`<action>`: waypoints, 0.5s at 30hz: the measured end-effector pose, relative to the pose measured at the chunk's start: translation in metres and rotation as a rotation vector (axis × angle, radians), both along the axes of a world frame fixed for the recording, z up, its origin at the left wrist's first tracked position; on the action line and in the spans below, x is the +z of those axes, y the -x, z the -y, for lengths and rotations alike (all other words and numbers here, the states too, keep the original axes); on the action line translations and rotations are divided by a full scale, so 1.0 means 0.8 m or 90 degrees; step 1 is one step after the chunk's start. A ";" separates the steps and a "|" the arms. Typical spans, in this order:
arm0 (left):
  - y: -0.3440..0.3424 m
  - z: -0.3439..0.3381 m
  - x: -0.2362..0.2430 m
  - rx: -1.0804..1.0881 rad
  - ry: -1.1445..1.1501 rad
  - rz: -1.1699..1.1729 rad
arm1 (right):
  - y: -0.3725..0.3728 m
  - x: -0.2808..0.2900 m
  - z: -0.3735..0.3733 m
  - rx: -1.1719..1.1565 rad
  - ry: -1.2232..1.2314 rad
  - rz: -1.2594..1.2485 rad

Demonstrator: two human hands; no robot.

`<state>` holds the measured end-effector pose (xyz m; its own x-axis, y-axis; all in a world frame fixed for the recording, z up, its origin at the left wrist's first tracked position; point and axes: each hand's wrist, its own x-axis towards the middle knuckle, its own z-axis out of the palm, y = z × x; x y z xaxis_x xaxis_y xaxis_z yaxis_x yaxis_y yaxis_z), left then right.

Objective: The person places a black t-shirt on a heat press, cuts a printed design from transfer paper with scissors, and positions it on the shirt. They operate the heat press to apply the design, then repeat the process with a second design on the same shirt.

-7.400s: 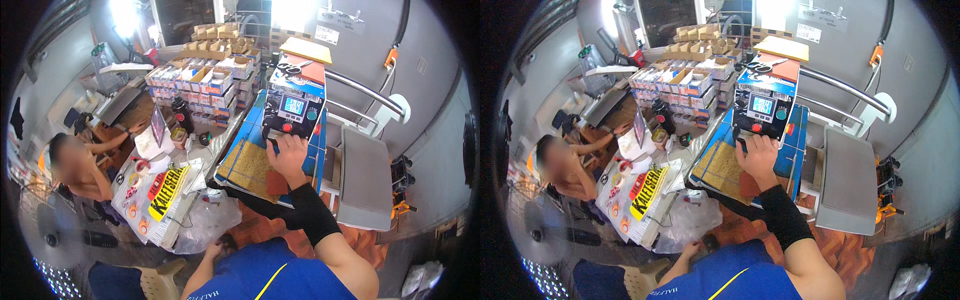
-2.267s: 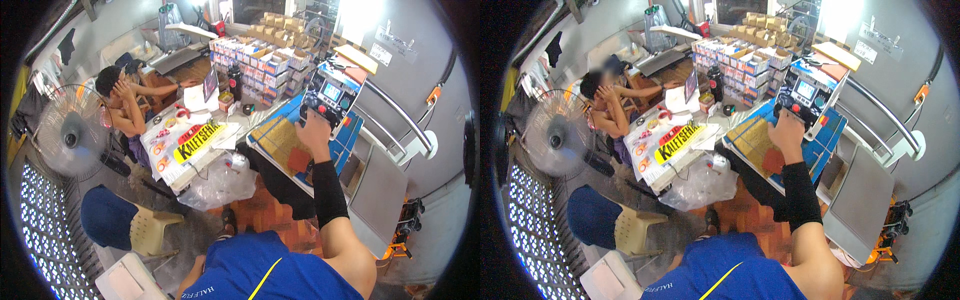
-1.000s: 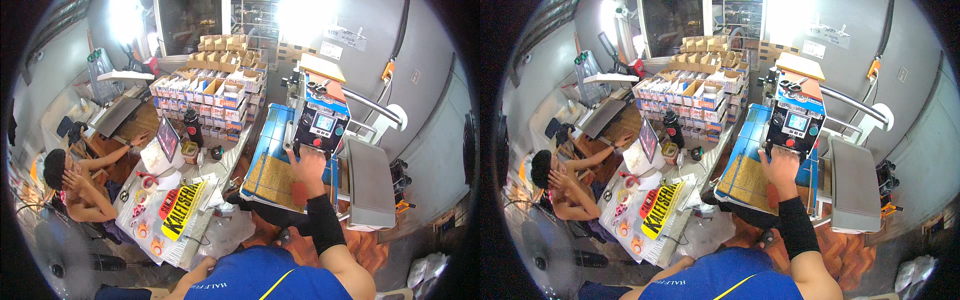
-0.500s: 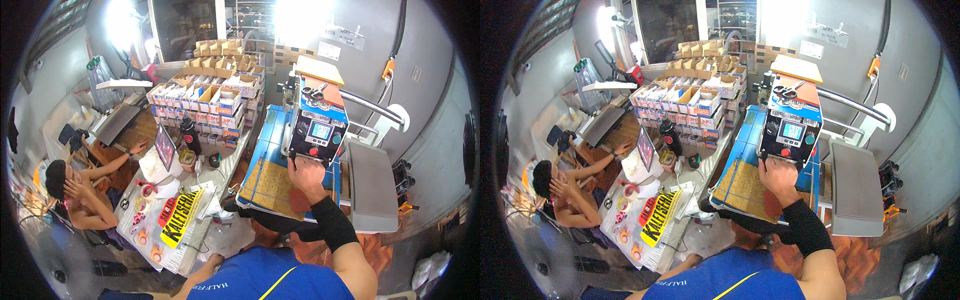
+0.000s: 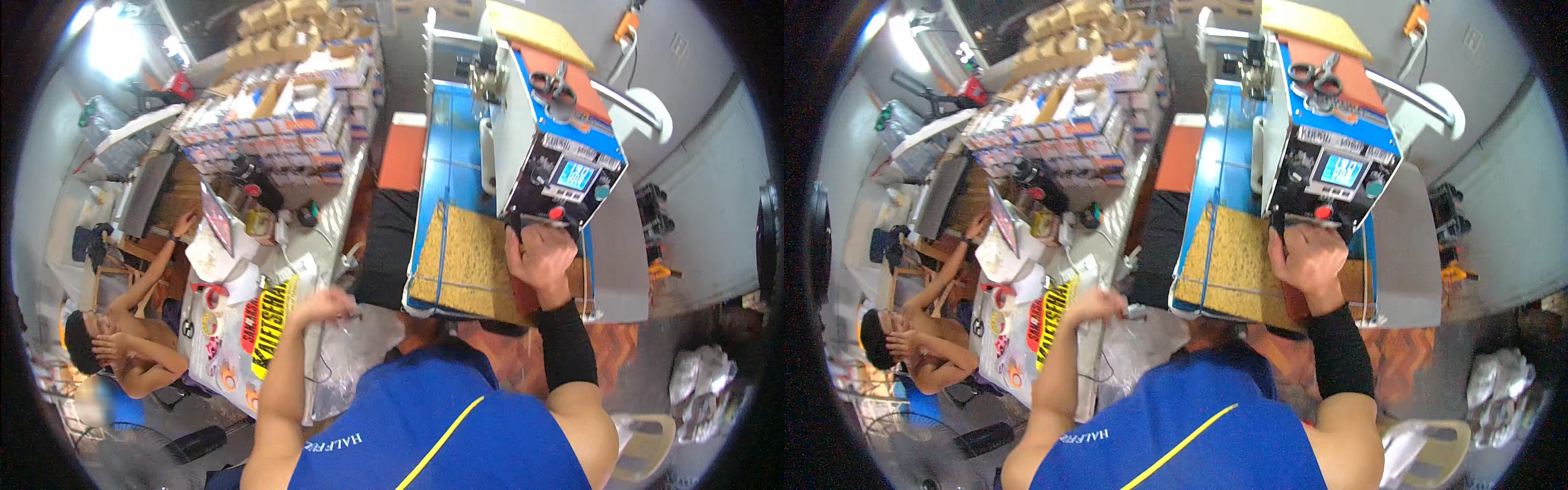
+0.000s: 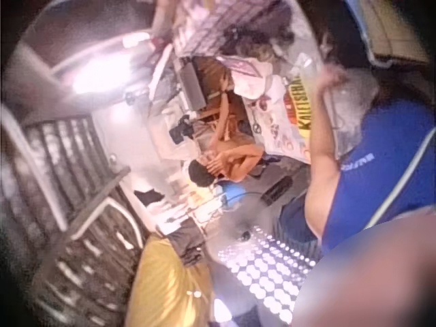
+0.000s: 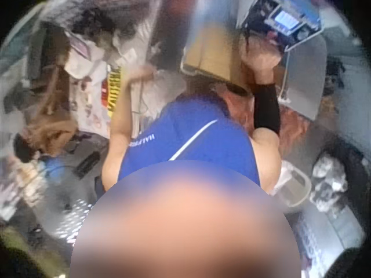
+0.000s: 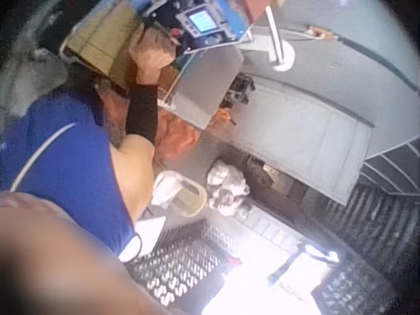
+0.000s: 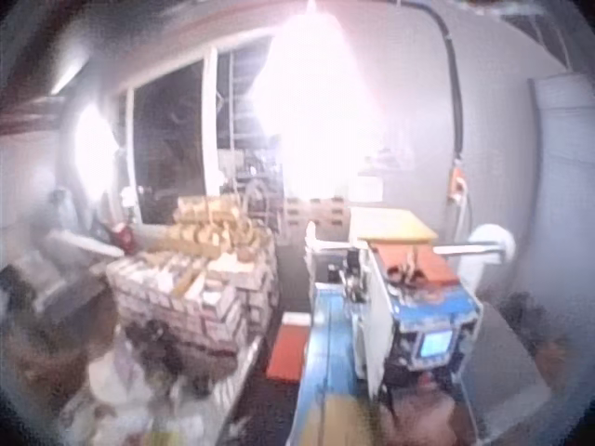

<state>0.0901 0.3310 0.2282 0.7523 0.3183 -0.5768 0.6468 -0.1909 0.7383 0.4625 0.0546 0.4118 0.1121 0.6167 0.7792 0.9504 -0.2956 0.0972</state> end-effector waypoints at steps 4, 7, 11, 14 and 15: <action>-0.163 -0.043 0.055 0.170 -0.241 0.298 | -0.038 0.000 0.044 -0.013 0.005 -0.008; -0.278 -0.048 0.057 0.009 -0.550 0.421 | -0.075 0.012 0.088 -0.049 0.029 -0.017; -0.369 -0.031 0.016 -0.021 -0.766 0.297 | -0.117 0.002 0.142 -0.074 0.057 -0.056; -0.408 -0.041 0.013 0.055 -0.516 0.299 | -0.146 0.006 0.187 -0.171 0.024 -0.068; -0.411 -0.060 0.004 0.086 -0.403 0.281 | -0.152 -0.012 0.180 -0.200 -0.004 -0.077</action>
<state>0.4190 0.3787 0.2316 0.8008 0.5924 0.0879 0.3670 -0.6014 0.7097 0.5842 -0.0893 0.4019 0.3880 0.5329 0.7520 0.8169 -0.5767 -0.0128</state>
